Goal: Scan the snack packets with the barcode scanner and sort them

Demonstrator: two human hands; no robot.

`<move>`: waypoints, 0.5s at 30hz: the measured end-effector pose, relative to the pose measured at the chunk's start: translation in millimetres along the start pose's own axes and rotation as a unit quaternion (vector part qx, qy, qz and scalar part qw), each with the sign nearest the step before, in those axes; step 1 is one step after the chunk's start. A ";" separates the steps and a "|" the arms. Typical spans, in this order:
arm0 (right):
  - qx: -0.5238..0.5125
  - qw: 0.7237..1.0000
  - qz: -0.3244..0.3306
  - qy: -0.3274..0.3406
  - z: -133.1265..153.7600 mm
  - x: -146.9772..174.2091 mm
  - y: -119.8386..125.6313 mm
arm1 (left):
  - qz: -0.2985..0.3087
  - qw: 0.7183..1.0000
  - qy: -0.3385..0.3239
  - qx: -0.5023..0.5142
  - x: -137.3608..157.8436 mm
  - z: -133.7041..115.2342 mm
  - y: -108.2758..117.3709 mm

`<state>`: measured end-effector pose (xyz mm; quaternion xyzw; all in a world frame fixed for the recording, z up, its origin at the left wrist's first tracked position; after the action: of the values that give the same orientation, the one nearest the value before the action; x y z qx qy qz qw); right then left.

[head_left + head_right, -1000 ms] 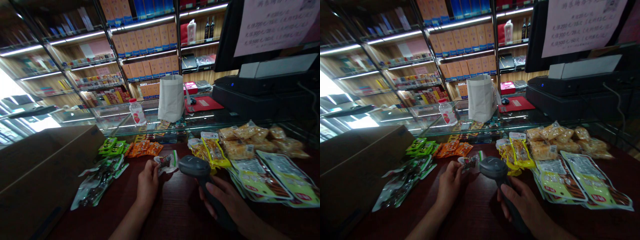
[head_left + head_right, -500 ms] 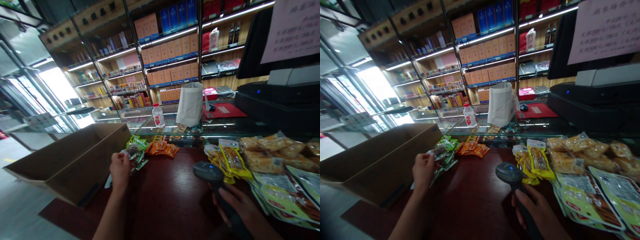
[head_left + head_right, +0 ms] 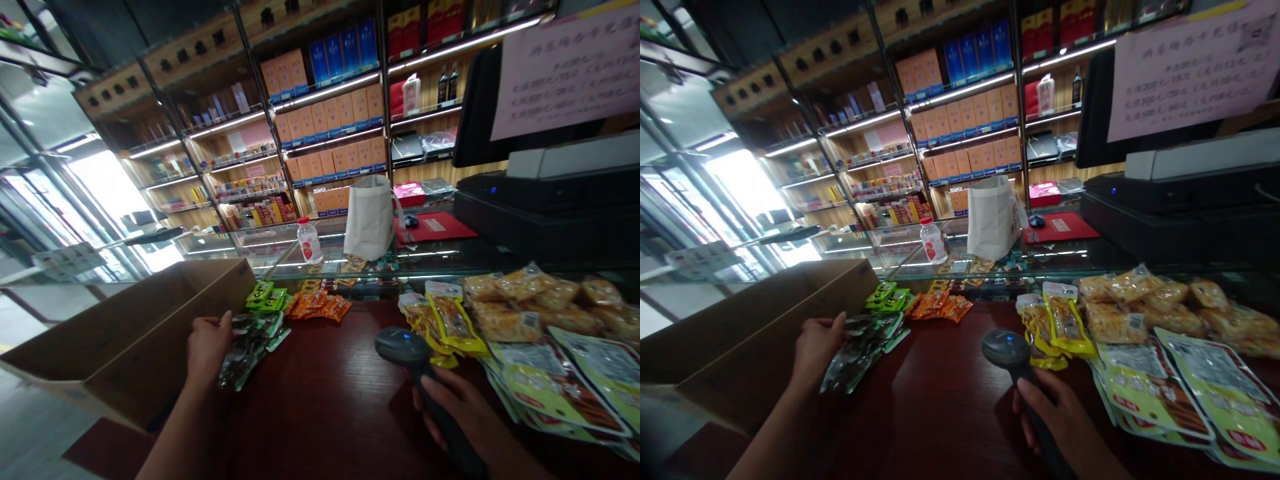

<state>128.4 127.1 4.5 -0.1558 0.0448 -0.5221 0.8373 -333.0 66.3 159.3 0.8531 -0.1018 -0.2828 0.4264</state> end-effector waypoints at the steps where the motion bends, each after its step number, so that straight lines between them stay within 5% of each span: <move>1: -0.003 1.000 0.002 0.005 1.2 -0.8 -0.4 | -0.012 1.000 0.010 -0.019 6.8 -1.1 5.7; 5: -0.011 0.999 0.011 0.033 7.1 -5.7 -1.2 | -0.029 0.999 -0.026 -0.024 34.5 -25.5 15.2; 9: -0.024 0.997 0.010 0.075 24.7 -9.3 2.5 | 0.059 0.985 -0.131 0.095 70.7 -78.6 -17.3; 15: -0.087 0.979 -0.035 0.181 85.2 -1.4 33.5 | 0.290 0.858 -0.302 0.298 185.8 -189.7 -87.0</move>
<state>176.9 160.2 74.8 -0.1322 0.2356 -0.5645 0.7799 -78.6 169.8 107.9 0.7436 -0.5483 -0.3462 0.1627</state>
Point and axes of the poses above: each hand's wrist, its own x-axis away from the middle knuckle, its own y-axis out of the back of the hand, z = x × y, the point moved 10 cm from there along -x, towards the middle knuckle, and after that the axes turned 6 degrees about -x, right-handed, at the moved point
